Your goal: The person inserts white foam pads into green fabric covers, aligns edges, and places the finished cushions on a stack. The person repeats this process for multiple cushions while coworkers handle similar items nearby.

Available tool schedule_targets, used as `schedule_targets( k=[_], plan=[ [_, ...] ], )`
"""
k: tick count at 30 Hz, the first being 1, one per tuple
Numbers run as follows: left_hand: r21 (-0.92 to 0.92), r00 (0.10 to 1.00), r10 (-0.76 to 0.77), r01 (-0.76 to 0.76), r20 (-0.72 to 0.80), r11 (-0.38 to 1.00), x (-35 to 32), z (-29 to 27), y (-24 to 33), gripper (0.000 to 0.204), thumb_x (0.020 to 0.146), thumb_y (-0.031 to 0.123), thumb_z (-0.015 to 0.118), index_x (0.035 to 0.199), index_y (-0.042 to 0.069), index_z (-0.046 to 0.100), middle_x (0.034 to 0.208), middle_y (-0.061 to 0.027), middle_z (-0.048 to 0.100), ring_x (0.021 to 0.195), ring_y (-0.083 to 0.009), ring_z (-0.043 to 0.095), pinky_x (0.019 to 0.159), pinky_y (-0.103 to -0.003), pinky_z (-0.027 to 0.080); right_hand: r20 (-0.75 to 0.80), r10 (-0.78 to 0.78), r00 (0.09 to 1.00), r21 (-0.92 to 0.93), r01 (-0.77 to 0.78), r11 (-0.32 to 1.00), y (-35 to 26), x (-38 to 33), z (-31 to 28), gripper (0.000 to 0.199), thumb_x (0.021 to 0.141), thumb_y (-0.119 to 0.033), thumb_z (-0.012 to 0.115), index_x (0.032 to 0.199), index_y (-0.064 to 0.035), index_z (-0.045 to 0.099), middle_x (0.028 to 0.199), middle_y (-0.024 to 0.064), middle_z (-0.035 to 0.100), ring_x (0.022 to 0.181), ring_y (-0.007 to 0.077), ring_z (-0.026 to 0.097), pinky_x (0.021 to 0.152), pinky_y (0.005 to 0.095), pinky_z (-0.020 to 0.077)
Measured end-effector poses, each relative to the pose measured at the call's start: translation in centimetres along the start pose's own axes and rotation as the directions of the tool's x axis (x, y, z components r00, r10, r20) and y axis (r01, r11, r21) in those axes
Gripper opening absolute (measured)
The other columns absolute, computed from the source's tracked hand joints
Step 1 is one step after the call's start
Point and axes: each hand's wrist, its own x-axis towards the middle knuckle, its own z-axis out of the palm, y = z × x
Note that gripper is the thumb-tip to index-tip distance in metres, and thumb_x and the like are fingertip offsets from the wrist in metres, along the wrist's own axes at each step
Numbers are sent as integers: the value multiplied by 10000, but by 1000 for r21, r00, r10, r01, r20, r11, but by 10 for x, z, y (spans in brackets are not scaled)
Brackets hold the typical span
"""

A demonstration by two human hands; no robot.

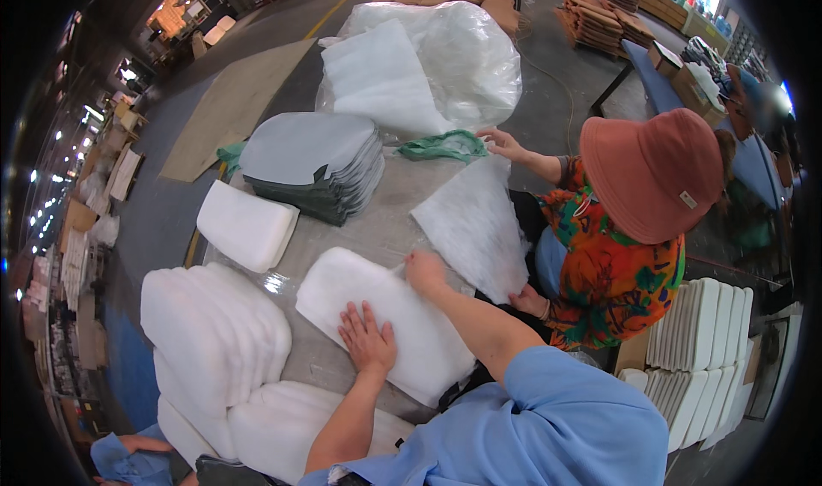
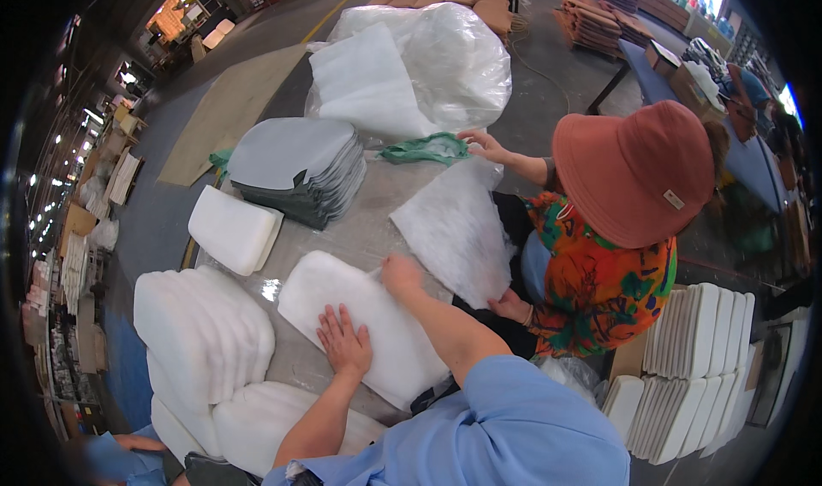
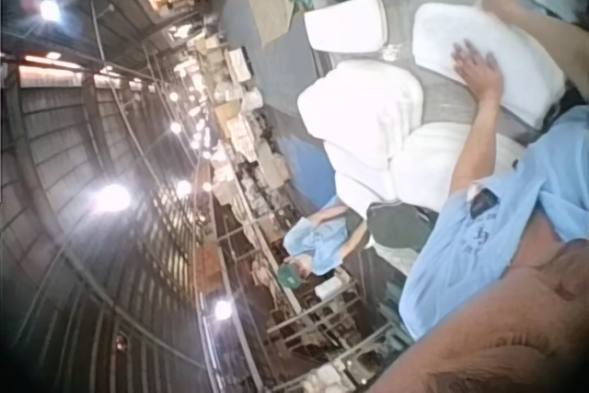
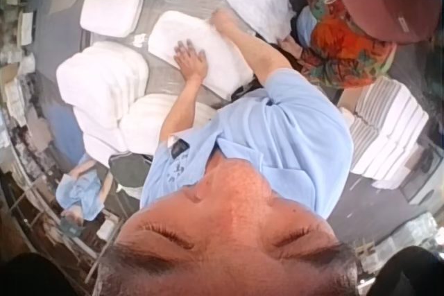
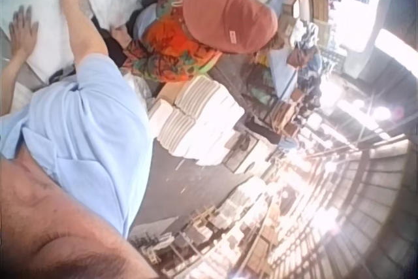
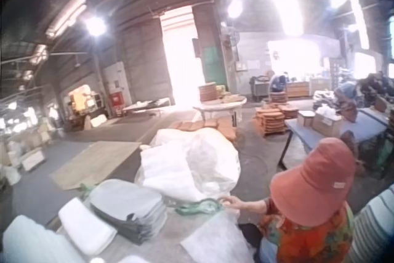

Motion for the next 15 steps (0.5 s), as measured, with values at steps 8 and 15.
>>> schedule_targets(
  k=[8,15],
  plan=[
    [-105,999,39,-40,-10,994,41,-20,14,649,1073,401,539,1622,70,441,1705,-232,329,1603,-505,206,1305,-639,105,-271,214,939,431,-81,899,27,27,6,360,1063,-334,594,998,2,706,914,220,740,886,384,700,822,463,526],
    [31,959,190,-201,209,979,96,-1,57,589,1076,390,519,1567,65,521,1677,-114,428,1615,-477,204,1315,-634,96,-195,268,944,630,-89,771,32,29,3,432,1091,-391,568,949,8,654,868,198,693,811,318,629,806,457,496]
  ],
)
